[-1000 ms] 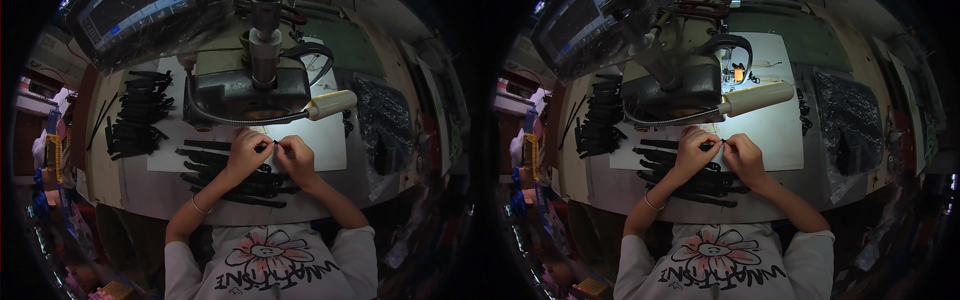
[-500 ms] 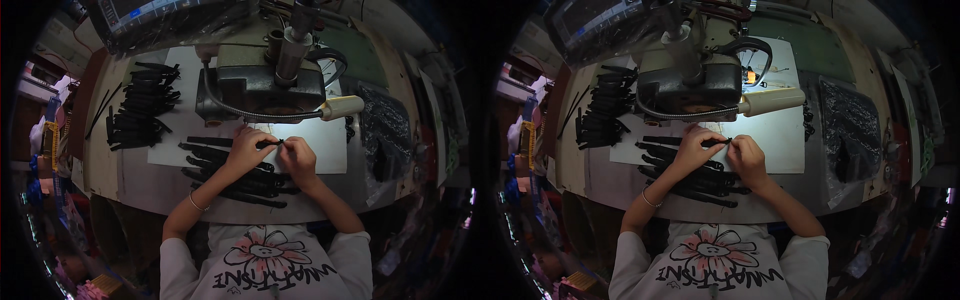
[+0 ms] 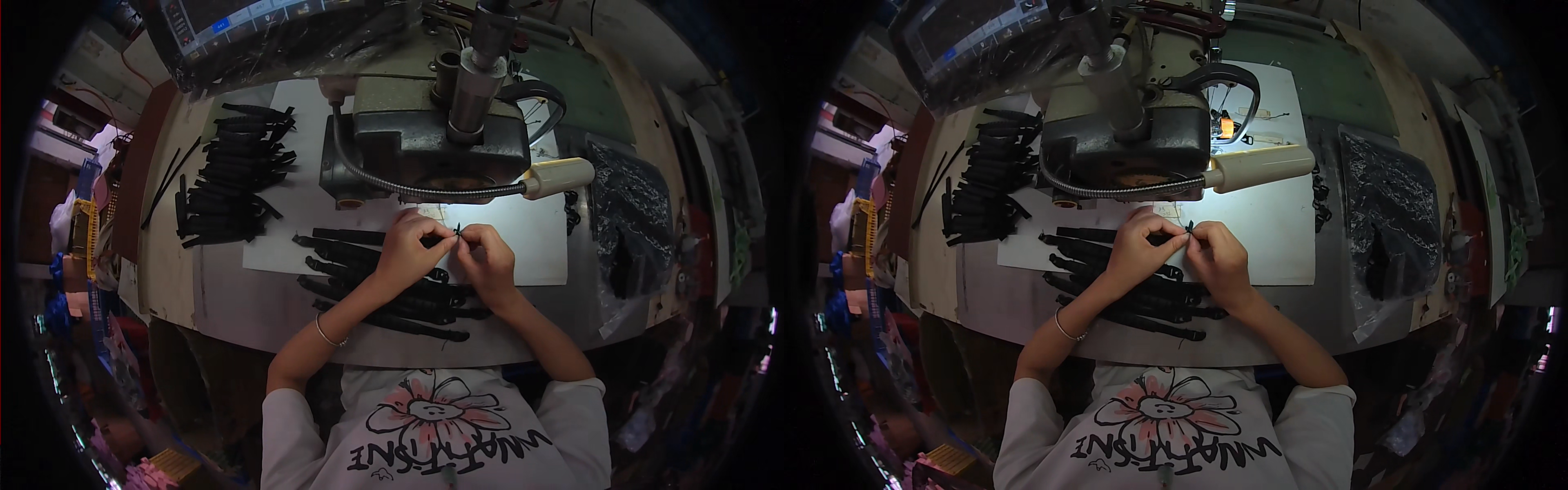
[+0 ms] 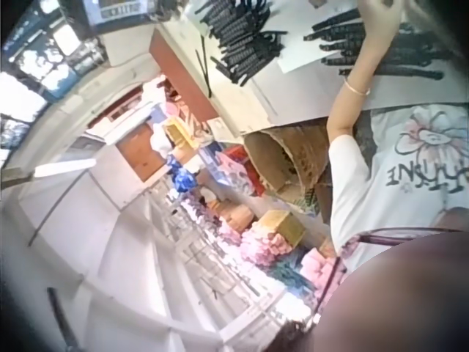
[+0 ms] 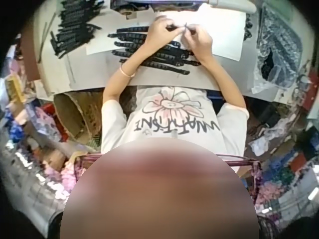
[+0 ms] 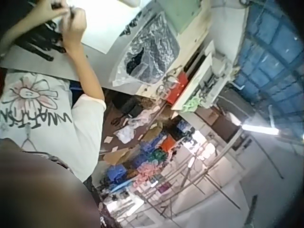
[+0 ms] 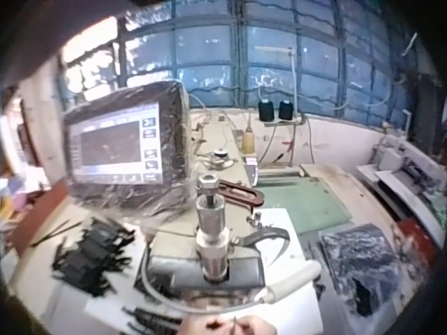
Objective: Attaching plastic buckles to black straps using an industrial automated sewing machine.
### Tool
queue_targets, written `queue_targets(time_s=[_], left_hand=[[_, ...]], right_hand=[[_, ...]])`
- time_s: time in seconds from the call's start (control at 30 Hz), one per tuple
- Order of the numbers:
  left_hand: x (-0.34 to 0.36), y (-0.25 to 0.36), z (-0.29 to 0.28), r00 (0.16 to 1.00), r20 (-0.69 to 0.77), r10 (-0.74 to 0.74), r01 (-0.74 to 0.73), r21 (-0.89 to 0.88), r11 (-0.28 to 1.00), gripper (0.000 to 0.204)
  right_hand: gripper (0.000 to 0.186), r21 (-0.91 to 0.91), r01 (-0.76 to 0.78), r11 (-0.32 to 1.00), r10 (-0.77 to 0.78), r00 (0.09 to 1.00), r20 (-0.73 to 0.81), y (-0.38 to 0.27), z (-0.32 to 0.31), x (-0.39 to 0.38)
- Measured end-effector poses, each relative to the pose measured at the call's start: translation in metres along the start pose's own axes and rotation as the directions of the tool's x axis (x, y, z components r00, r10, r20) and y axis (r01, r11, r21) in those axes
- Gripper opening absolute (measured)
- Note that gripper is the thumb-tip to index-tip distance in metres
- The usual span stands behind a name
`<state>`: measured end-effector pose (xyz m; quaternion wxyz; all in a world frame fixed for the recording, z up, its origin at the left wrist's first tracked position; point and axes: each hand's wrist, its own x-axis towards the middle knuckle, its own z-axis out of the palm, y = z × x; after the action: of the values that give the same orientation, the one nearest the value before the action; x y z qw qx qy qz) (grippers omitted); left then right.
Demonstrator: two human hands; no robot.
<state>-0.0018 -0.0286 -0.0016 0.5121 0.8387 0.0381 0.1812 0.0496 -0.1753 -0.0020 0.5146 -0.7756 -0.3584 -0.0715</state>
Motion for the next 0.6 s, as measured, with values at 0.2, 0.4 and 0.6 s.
queue_targets(time_s=[0.2,0.4,0.6], left_hand=[[0.012,0.004,-0.015,0.986,0.151,-0.07,0.095,-0.166,0.982,0.02],[0.017,0.004,-0.036,0.918,0.394,-0.053,0.098,-0.096,0.991,0.023],[0.014,0.0,-0.034,0.948,0.319,-0.014,0.022,-0.022,1.0,0.02]], right_hand=[[0.009,0.446,-0.368,0.816,0.286,0.927,0.242,0.013,-0.008,0.002],[0.014,0.614,-0.565,0.551,0.288,0.819,0.496,0.018,-0.016,0.006],[0.02,0.46,-0.569,0.682,0.334,0.801,0.497,0.011,-0.016,0.01]])
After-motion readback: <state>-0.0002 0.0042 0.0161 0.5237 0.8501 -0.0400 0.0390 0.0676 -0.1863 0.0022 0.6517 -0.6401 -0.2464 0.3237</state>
